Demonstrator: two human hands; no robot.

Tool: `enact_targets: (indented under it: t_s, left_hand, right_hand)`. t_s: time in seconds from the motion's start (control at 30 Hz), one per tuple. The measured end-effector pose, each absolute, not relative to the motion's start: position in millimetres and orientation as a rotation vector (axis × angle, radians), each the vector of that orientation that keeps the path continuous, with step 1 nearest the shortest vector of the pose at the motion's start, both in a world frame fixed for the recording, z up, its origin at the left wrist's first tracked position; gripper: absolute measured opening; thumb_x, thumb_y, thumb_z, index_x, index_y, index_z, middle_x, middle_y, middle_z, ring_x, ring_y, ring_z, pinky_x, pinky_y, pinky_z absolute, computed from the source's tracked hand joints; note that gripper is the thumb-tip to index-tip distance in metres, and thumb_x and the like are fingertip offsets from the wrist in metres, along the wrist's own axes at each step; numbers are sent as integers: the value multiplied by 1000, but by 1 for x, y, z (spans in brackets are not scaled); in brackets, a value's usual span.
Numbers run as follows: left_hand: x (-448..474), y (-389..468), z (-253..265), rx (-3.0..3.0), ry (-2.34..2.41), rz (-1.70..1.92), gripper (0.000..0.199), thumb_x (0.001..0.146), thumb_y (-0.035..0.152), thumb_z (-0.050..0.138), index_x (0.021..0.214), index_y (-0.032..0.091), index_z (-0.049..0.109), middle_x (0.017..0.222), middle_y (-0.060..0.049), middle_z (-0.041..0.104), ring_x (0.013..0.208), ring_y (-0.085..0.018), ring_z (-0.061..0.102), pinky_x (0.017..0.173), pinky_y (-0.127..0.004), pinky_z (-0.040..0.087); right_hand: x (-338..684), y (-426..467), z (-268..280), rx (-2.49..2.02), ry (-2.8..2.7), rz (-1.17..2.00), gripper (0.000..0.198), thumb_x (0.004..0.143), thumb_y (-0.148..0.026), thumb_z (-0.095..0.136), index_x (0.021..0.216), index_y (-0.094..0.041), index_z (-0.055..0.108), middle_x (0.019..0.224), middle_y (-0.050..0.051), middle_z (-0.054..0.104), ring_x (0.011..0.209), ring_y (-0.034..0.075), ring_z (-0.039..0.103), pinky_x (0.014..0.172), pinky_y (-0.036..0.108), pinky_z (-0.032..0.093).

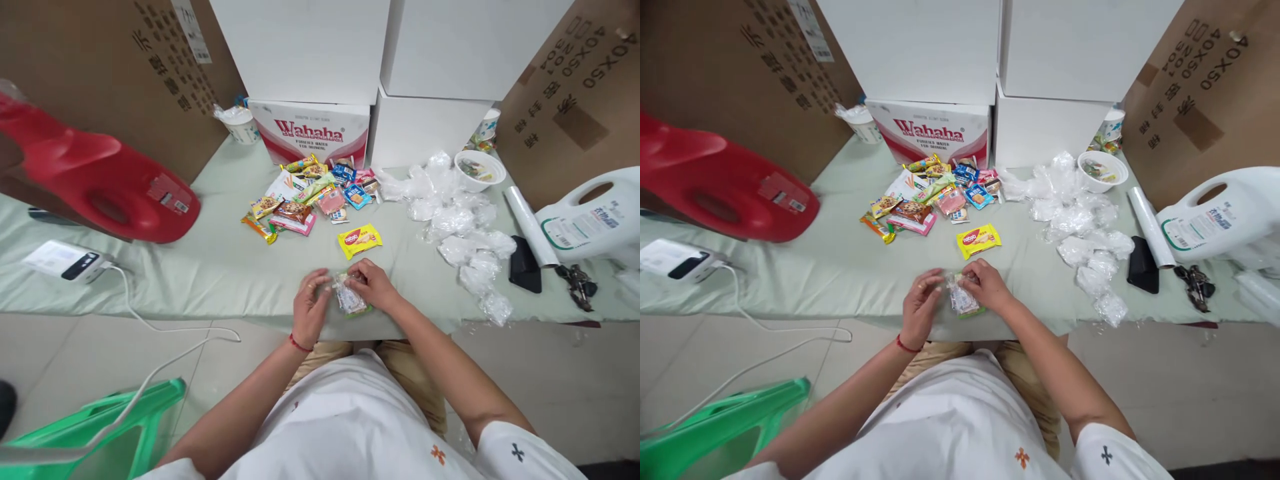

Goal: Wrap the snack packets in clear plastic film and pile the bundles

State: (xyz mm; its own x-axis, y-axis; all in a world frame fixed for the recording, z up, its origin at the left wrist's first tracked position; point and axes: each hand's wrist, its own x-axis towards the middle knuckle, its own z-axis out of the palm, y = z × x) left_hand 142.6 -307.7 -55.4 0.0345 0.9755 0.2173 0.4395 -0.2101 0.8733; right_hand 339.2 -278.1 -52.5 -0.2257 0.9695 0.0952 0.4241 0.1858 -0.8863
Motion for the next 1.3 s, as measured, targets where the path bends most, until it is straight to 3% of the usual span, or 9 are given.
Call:
enact_targets:
  t_s: [0.2,0.33,0.43,0.5,0.63,0.8,0.93,1.13,1.3]
  left_hand:
    - [157,-288,-51,1923,1667,816,29,76,36,79,98,22,67,138,-15,61,147,-41,37,118,-62,33]
    - [154,-279,-39,1682,1469,794,26,75,32,75,91,22,57,101,-4,69,104,-26,65,94,-44,54]
    - [162,-288,-24,1522,1369,935,23,81,30,68,98,23,55,87,1,66,80,-18,66,75,-32,56]
    - [172,-298,-15,1652,1342,1090,12,87,26,62,98,23,58,95,-3,70,89,-19,68,82,-34,57]
    - [193,-315,-12,2254,957,1179,17,98,19,52,98,25,67,110,-8,76,114,-22,68,101,-42,53]
    - [213,-315,-22,2674,356,1082,18,100,14,55,101,24,70,116,-5,79,128,-21,65,111,-45,50]
    - [220,-308,-19,2717,269,999,21,100,11,52,109,21,68,121,-7,77,131,-20,63,111,-41,52]
    - [178,-273,-30,2581,888,1025,26,95,10,55,115,24,64,118,-12,73,123,-26,65,100,-45,58]
    - [139,-250,-50,2530,1252,946,17,95,16,56,107,26,62,102,-8,71,98,-26,68,88,-44,58]
  right_hand:
    - [344,-272,-49,-1247,-1510,1323,35,84,-35,67,116,-22,61,89,-3,60,66,10,53,65,25,49]
    - [358,-289,-37,-1224,-1167,1357,41,83,-47,70,115,-22,62,90,-1,65,74,13,63,71,28,56]
    - [366,-319,-26,-1401,-892,1227,37,84,-57,72,93,-21,65,70,-2,60,56,12,55,50,22,46]
    - [366,-341,-18,-1403,-741,1403,50,85,-68,67,86,-19,68,66,0,61,50,11,51,41,22,39]
    - [367,-364,-6,-1121,-435,1689,69,79,-83,64,98,-17,72,86,9,74,71,20,68,53,29,54]
    - [383,-369,-4,-1127,-360,1538,44,73,-56,88,90,-19,73,89,4,75,74,15,67,66,27,57]
    - [403,-374,-4,-1190,-440,1515,43,75,-54,86,99,-20,74,98,6,77,84,21,71,70,31,59]
    - [534,-292,10,-1331,-568,993,34,78,-44,83,102,-23,71,103,5,75,90,20,71,77,34,61]
    - [675,-142,32,-1507,-604,335,13,86,-28,67,87,-18,59,80,0,65,73,13,63,75,36,56]
